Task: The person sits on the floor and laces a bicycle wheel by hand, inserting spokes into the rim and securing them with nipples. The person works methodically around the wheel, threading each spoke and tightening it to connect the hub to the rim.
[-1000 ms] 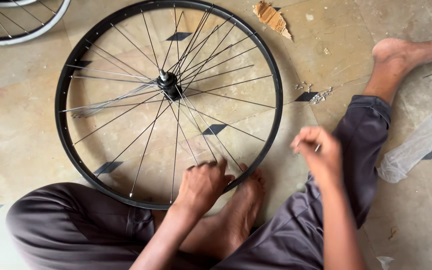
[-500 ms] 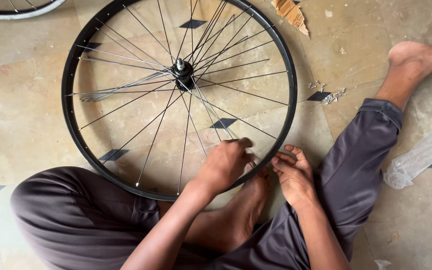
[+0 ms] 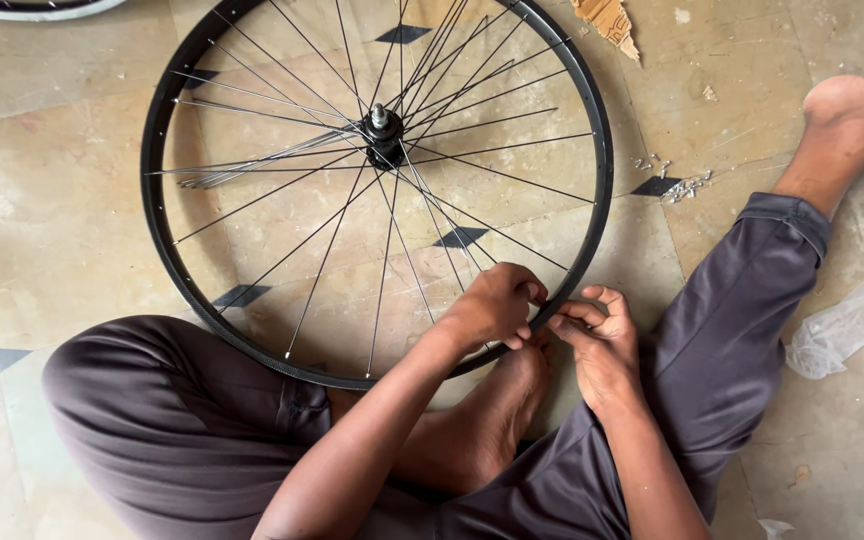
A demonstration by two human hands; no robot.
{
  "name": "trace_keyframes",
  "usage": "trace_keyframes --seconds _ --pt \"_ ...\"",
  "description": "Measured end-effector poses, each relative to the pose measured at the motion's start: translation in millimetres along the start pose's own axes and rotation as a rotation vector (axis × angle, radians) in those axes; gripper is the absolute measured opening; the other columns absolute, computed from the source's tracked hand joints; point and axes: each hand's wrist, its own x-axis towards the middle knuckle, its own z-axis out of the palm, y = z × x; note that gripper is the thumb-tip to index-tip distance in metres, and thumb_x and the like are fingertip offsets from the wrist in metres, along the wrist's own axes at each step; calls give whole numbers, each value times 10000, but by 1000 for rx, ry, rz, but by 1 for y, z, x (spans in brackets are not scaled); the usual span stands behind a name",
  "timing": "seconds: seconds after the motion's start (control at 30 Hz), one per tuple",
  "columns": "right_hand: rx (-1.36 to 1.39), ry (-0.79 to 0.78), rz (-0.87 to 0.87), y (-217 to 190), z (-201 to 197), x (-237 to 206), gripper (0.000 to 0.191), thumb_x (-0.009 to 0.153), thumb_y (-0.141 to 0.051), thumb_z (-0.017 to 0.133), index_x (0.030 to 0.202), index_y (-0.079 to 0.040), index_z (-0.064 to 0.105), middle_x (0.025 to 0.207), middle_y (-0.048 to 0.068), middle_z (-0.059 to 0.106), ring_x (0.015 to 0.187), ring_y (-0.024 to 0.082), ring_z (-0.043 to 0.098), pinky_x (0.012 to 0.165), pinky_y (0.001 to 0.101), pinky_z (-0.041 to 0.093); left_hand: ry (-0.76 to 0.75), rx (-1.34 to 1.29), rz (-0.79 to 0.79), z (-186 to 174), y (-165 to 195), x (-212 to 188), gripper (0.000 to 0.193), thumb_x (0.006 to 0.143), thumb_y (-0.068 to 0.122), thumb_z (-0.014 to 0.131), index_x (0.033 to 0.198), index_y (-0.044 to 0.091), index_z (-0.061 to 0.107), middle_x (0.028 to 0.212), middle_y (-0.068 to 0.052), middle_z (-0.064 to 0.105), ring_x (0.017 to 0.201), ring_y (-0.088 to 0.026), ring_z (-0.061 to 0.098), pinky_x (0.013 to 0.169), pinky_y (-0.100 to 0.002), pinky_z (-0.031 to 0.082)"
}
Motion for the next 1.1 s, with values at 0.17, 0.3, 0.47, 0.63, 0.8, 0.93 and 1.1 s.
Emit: trace_keyframes --seconds 0.17,0.3,0.47,0.63,0.8,0.93,1.1 --pt "12 37 -11 1 -1 3 536 870 161 642 1300 -81 429 1078 181 690 1024 200 671 966 324 523 -15 208 147 4 6 -13 220 955 36 491 1120 -24 626 806 -167 753 619 -199 743 559 -341 611" --pt "-61 55 -10 1 1 4 574 871 162 650 1343 -80 431 1064 162 685 994 180 660 924 306 504 22 332 210 6 0 -6 193 933 54 550 1099 -13 624 801 -213 767 693 -271 766 651 -396 598" --pt "-167 3 -129 -5 10 1 572 879 132 693 1385 -23 475 1066 105 658 968 146 631 907 296 535 99 424 279 8 -12 1 178 932 91 572 1064 -5 643 879 -229 749 908 -349 750 795 -443 558" --pt "-277 -91 -90 -14 15 -8 802 802 85 772 1480 -54 368 1008 77 633 928 148 637 859 316 578 149 443 426 0 -30 -17 167 964 95 539 1053 22 660 912 -232 740 910 -391 708 763 -485 521" --pt "-399 -84 -85 -6 17 -6 1010 798 56 782 1597 -135 195 985 105 643 918 168 648 857 326 576 40 409 202 -7 -29 -23 207 997 101 480 1074 25 656 801 -243 752 708 -286 753 705 -420 555" --pt "-446 -53 -19 -1 18 1 1102 775 82 782 1620 -189 129 1048 95 662 948 170 649 869 324 555 29 220 154 -9 -20 -16 224 983 82 509 1099 5 684 871 -131 706 623 -184 714 580 -344 604" --pt "-381 -66 24 -7 22 1 1133 772 109 772 1645 -198 118 956 120 676 911 174 656 856 328 559 44 17 130 -12 -16 -14 313 916 1 545 1215 31 633 840 -66 690 616 -128 645 535 -299 583"
